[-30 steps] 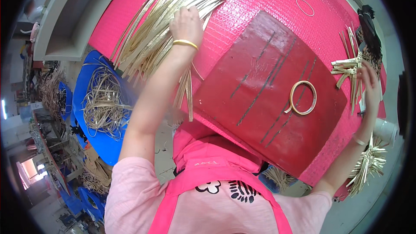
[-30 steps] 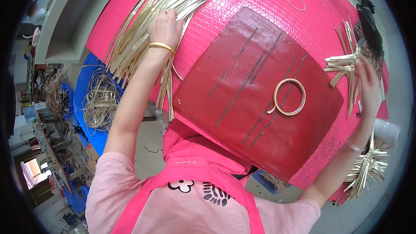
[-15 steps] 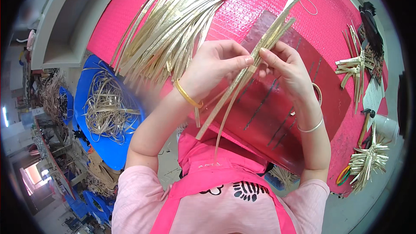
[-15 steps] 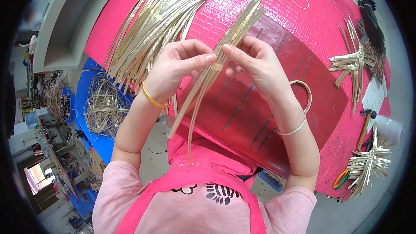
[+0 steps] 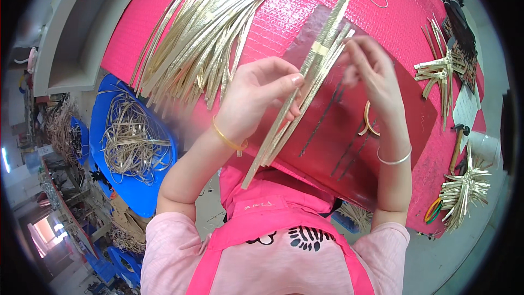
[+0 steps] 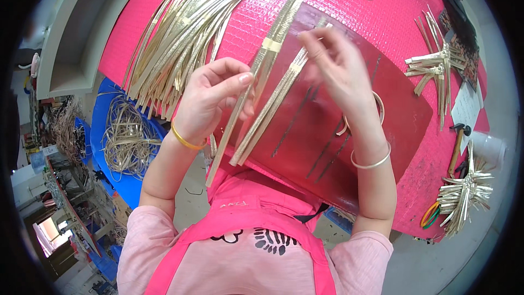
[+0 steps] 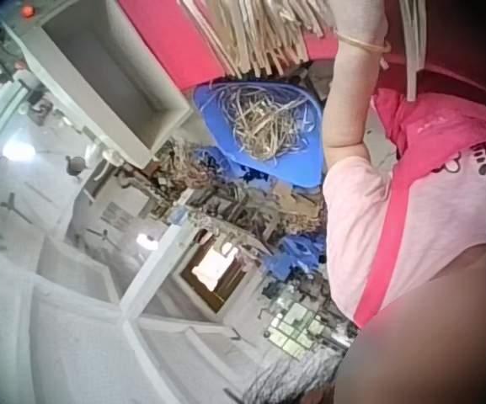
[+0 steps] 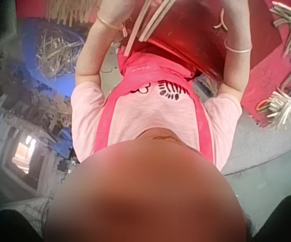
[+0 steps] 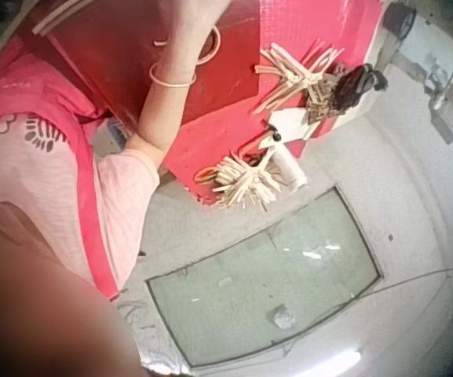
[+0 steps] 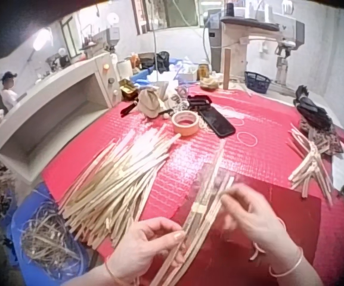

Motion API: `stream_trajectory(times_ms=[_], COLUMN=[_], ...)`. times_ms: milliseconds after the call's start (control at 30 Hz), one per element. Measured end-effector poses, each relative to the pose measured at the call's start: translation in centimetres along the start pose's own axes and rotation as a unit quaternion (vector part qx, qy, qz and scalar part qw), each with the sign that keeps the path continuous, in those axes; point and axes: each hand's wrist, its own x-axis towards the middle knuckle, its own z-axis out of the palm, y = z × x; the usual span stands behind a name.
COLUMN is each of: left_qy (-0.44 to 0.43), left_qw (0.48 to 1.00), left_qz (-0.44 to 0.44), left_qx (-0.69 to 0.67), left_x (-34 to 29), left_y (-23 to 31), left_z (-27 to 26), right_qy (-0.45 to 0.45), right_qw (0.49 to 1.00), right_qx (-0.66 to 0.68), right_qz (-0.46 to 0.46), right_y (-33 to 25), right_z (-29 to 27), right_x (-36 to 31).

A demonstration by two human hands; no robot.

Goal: The recorder is weaving together gold-colored straps on a workbench to create a patterned component.

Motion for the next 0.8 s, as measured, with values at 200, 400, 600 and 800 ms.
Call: stream_trajectory(times_ms=[200, 400, 600, 800], left_qy=[0.045, 0.135, 0.11, -0.027], left_qw=[0.929, 0.706, 0.656, 0.982], left_qz=[0.143, 0.212, 0.216, 0.005], left_qx=[0.339, 0.662, 0.715, 0.189], left_x=[3.0, 7.2, 7.1, 3.9], left_y=[-1.2, -5.3, -4.7, 2.6], left_z=[-0.2, 3.1, 3.4, 2.9], right_qy=[-0.164, -0.14, -0.118, -0.268], right_qw=[0.912, 0.906, 0.924, 0.906], right_qx=[0.355, 0.344, 0.309, 0.324], right_qz=[0.123, 0.203, 0.193, 0.044], right_y=[-0.5, 2.0, 1.5, -0.5], right_z=[-3.2, -5.4, -6.3, -5.1], right_x=[-2.6, -5.8, -5.7, -5.1])
